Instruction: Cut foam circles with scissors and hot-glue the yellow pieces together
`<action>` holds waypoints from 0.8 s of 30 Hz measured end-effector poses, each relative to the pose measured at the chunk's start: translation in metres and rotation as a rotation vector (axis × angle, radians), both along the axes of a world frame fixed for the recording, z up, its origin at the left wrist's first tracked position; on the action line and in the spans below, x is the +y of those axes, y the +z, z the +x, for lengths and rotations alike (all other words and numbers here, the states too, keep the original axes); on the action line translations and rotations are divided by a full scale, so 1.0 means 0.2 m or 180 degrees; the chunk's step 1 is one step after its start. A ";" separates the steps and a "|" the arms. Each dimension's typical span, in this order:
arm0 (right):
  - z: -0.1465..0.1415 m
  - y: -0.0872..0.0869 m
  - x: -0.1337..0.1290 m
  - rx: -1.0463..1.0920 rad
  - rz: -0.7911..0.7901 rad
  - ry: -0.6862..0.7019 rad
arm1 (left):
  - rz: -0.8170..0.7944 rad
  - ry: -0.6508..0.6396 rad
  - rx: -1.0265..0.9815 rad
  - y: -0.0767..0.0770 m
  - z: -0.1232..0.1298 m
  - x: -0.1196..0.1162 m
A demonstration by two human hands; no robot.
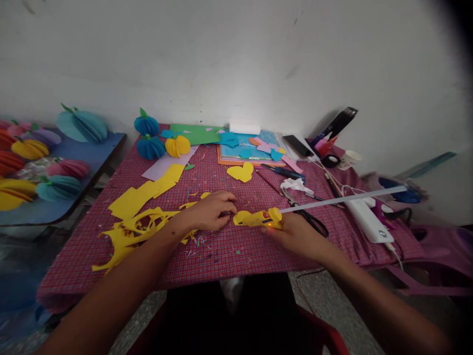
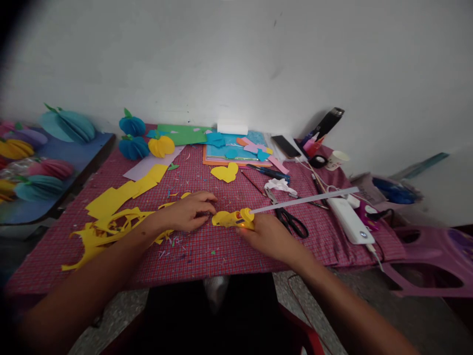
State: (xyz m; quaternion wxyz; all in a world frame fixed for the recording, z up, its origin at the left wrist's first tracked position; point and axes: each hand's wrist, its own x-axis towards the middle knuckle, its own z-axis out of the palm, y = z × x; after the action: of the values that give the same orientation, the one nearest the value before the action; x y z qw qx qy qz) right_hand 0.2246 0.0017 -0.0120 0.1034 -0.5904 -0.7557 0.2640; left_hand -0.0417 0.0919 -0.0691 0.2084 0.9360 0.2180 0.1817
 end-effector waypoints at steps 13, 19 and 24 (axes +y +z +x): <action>-0.02 0.00 0.00 0.0138 0.0007 0.0041 | 0.0007 0.0025 0.0002 0.00 0.00 0.00; -0.01 0.00 0.00 0.0107 0.0003 0.0051 | 0.0028 0.0016 0.0029 0.00 0.00 0.00; -0.02 0.00 0.00 0.0122 0.0007 0.0047 | 0.0024 0.0034 0.0033 0.00 0.00 0.00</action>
State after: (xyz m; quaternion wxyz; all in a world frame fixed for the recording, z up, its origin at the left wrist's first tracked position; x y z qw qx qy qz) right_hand 0.2216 0.0026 -0.0120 0.1165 -0.5796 -0.7582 0.2752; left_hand -0.0411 0.0926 -0.0694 0.2027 0.9365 0.2234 0.1788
